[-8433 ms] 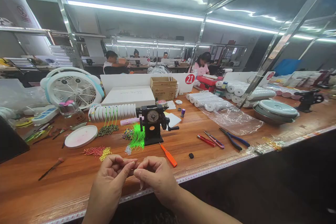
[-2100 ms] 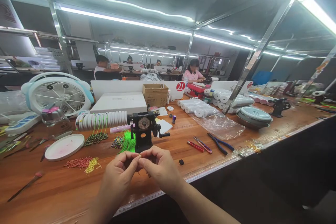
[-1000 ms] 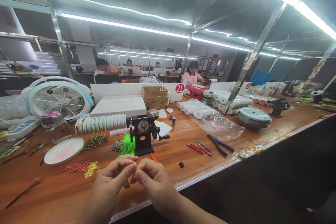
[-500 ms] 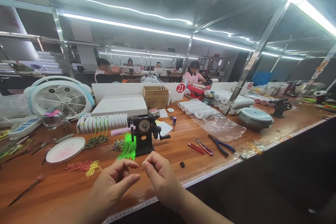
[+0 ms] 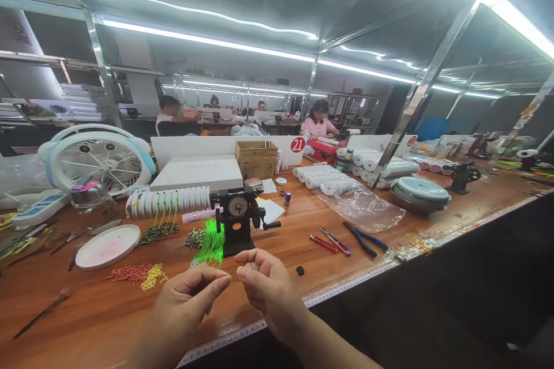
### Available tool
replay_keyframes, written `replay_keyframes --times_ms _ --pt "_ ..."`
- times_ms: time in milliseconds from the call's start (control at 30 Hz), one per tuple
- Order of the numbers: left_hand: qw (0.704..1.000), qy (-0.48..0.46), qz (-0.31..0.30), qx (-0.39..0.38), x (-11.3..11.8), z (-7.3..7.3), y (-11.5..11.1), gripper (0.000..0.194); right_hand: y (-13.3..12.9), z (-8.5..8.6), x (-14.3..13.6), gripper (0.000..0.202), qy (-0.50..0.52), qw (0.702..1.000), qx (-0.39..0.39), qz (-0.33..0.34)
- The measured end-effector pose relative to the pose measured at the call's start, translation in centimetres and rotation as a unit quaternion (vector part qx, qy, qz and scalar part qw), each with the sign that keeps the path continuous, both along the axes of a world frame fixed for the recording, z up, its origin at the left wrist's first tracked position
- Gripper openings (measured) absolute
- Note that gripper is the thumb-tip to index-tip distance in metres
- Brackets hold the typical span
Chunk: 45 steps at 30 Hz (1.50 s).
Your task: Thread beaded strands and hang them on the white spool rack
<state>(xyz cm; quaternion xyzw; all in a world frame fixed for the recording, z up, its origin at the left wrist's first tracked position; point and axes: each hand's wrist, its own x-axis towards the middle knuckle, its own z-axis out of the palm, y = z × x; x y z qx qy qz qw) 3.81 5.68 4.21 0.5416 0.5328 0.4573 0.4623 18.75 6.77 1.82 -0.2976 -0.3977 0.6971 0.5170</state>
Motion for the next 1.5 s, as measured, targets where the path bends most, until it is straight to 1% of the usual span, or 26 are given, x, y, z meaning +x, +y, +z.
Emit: replay_keyframes --times_ms 167,233,300,367,400,467,533,600,667,733,800,867,900,933,967,1033,1100,1133,1200,1267,1300,1333,1367,1400,1433,1500 --pt "0.997 0.070 -0.038 0.024 -0.4 -0.6 0.4 0.024 0.2 -0.3 -0.2 0.034 -0.013 0.999 0.029 0.009" --pt "0.994 0.085 -0.062 0.025 -0.5 -0.8 0.4 0.026 0.2 -0.4 -0.3 0.034 -0.011 0.999 0.045 0.017" --pt "0.992 0.105 -0.063 0.023 -0.6 -1.0 0.5 0.030 0.2 -0.3 -0.3 0.034 -0.014 0.998 0.053 0.020" --pt "0.991 0.124 -0.047 0.026 -0.8 -1.2 0.5 0.035 0.2 -0.2 -0.2 0.033 -0.015 0.999 0.047 0.012" --pt "0.990 0.133 -0.045 0.030 -0.8 -1.3 0.5 0.035 0.2 -0.1 -0.1 0.033 -0.014 0.999 0.041 0.009" --pt "0.988 0.132 -0.068 0.041 -1.1 -1.5 0.5 0.030 0.3 0.0 -0.1 0.034 -0.006 1.000 0.028 0.002" --pt "0.992 0.073 -0.097 0.041 -1.3 -1.6 0.5 0.030 0.3 -0.1 -0.1 0.036 0.007 1.000 0.018 -0.004" --pt "0.993 -0.055 -0.100 0.015 -1.6 -1.7 0.5 0.031 0.3 -0.2 -0.3 0.037 0.013 1.000 0.007 -0.008" --pt "0.977 -0.192 -0.086 -0.031 -1.8 -1.7 0.5 0.030 0.2 -0.4 -0.5 0.036 0.010 1.000 0.001 -0.007" --pt "0.954 -0.281 -0.080 -0.070 -1.8 -1.8 0.6 0.027 0.2 -0.5 -0.8 0.034 0.001 1.000 0.004 -0.005" --pt "0.942 -0.309 -0.090 -0.091 -1.9 -1.8 0.6 0.023 0.2 -0.6 -0.8 0.031 -0.015 1.000 0.019 -0.006" --pt "0.945 -0.295 -0.106 -0.095 -1.9 -1.9 0.8 0.023 0.2 -0.5 -0.7 0.027 -0.057 0.996 0.060 -0.018" --pt "0.950 -0.276 -0.109 -0.096 -1.9 -2.0 0.9 0.024 0.1 -0.4 -0.5 0.023 -0.098 0.990 0.097 -0.035" --pt "0.956 -0.254 -0.107 -0.098 -1.9 -2.0 1.1 0.024 0.1 -0.3 -0.3 0.020 -0.150 0.976 0.144 -0.060" --pt "0.963 -0.231 -0.098 -0.102 -1.9 -2.0 1.2 0.024 0.0 -0.3 -0.2 0.018 -0.207 0.954 0.198 -0.089" --pt "0.974 -0.180 -0.079 -0.112 -1.7 -2.0 1.4 0.021 -0.2 -0.4 0.1 0.015 -0.311 0.888 0.305 -0.147" --pt "0.986 -0.116 -0.088 -0.085 -1.6 -2.0 1.5 0.017 -0.3 -0.6 0.1 0.014 -0.374 0.824 0.387 -0.177" --pt "0.990 -0.076 -0.105 -0.053 -1.5 -2.0 1.5 0.015 -0.4 -0.8 0.0 0.014 -0.395 0.798 0.417 -0.180" --pt "0.991 0.014 -0.124 0.048 -1.4 -2.0 1.3 0.013 -0.6 -1.0 -0.4 0.016 -0.425 0.757 0.463 -0.180" --pt "0.978 0.087 -0.106 0.155 -1.4 -2.1 1.1 0.011 -1.0 -1.0 -0.7 0.018 -0.429 0.733 0.498 -0.176" --pt "0.972 0.104 -0.090 0.190 -1.5 -2.2 0.9 0.011 -1.3 -0.8 -0.7 0.017 -0.418 0.732 0.509 -0.173" --pt "0.971 0.103 -0.077 0.199 -1.6 -2.3 0.8 0.011 -1.5 -0.5 -0.7 0.015 -0.402 0.740 0.510 -0.172" --pt "0.977 0.084 -0.069 0.183 -1.7 -2.5 0.7 0.011 -1.7 -0.2 -0.7 0.013 -0.385 0.758 0.497 -0.173" --pt "0.986 0.049 -0.068 0.146 -1.8 -2.6 0.6 0.013 -1.9 0.2 -0.6 0.012 -0.369 0.785 0.467 -0.174" --pt "0.993 0.002 -0.070 0.095 -1.8 -2.8 0.6 0.014 -1.9 0.5 -0.5 0.012 -0.355 0.818 0.419 -0.173" --pt "0.992 -0.092 -0.085 0.000 -1.8 -3.1 0.7 0.016 -1.5 0.9 -0.4 0.017 -0.331 0.882 0.299 -0.151"
